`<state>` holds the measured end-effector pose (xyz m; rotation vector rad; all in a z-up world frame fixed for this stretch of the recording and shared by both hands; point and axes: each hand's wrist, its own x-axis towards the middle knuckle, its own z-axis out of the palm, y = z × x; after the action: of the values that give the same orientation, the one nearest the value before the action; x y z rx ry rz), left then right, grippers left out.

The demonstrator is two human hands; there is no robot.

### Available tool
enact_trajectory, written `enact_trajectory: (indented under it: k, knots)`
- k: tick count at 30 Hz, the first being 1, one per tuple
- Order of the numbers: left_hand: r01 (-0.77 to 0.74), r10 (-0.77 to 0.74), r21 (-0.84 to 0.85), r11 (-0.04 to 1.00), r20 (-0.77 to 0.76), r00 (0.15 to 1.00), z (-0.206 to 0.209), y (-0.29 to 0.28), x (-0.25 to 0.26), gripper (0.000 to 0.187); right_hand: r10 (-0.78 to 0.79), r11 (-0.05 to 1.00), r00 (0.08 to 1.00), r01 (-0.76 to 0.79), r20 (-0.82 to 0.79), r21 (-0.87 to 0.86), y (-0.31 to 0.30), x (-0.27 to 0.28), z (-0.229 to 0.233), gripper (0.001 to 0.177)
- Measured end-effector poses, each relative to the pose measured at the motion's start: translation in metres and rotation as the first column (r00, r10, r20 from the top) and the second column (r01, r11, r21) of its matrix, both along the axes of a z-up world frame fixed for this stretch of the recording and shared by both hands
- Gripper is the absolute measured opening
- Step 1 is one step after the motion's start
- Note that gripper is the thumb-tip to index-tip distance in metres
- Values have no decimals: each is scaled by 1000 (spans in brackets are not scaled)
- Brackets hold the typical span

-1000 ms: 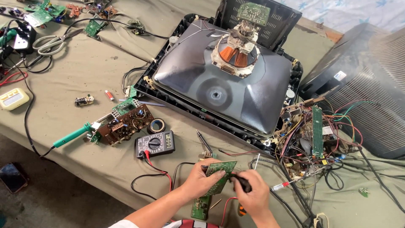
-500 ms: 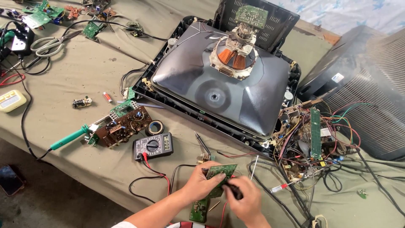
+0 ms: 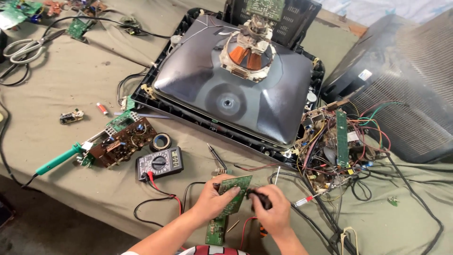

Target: Testing electronic components on a circuit board using a multimeter and a screwdriver during a television repair.

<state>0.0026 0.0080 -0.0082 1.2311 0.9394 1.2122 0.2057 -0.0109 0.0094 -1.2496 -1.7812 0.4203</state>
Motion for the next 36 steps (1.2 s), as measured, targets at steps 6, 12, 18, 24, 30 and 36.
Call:
enact_trajectory:
  k: [6,12,18,24,30,36]
  knots:
    - [42,-43,61,997,9,999,0,-1,8,20,75,993,997,-77,22,87,-10,-13,-5,17]
    - [18,-20,-61,998,-32,999,11,1,2,21,-101,985,985,79,-141,-153,3,5,-4,13]
    - [30,-26,88,996,-44,999,4,2,14,15,39,999,996,-38,75,-17,-8,-9,-10,13]
    - [8,-12,-159,987,-22,1000,3,5,3,21,-94,994,987,85,-131,-69,4,6,-4,13]
    - [23,-21,-54,998,40,999,5,3,10,16,52,996,999,-52,-10,68,2,-6,-6,18]
    - [12,-8,-85,996,52,999,0,3,5,18,65,998,996,-66,-67,-19,0,-2,-17,9]
